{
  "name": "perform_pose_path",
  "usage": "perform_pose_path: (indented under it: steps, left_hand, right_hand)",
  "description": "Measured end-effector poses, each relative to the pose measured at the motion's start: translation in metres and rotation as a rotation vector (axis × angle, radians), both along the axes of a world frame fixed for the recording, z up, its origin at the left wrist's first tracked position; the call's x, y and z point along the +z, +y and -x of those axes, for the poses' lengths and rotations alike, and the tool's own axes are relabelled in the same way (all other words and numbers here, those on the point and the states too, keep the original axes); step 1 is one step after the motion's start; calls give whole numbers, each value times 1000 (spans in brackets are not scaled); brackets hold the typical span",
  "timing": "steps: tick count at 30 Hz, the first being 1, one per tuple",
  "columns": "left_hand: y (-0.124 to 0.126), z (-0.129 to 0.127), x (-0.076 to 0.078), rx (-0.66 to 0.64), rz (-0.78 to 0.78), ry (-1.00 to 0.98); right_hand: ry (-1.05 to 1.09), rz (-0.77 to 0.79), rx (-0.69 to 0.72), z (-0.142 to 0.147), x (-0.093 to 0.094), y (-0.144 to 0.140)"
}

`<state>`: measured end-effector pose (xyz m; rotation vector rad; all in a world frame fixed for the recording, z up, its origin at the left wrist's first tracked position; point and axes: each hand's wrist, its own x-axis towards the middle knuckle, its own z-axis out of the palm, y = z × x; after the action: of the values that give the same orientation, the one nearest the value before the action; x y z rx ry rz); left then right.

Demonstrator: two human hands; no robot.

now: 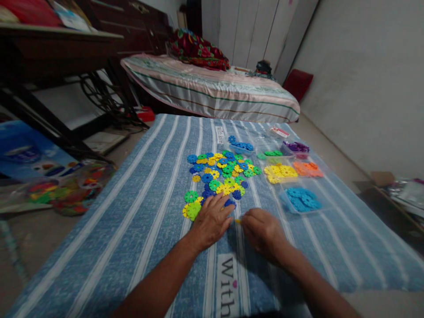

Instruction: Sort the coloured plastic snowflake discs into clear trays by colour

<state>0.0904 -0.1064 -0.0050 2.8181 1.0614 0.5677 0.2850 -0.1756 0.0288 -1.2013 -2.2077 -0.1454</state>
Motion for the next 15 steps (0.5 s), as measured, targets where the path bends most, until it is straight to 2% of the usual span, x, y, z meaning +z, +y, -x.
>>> perform_pose_path:
  steps: [2,5,7,9,13,15]
  left_hand:
    - [0,1,-1,2,-7,-5]
    - [0,1,-3,3,-8,-9]
    - [0,1,-4,3,-2,-9]
    - [0,1,-3,5,1,-14]
    - [-1,1,0,0,-16,-20]
    - [-2,1,1,-6,-29,-13]
  right_hand:
    - [-44,-71,-143,-29,17,19]
    - [-66,-244,-552,-71,38,47]
    - [-5,-320,-716,-84,43,58]
    - [47,-284,-718,-80,37,59]
    - [66,-26,-458,-40,5,53]
    - [94,49,-404,-24,-10,56]
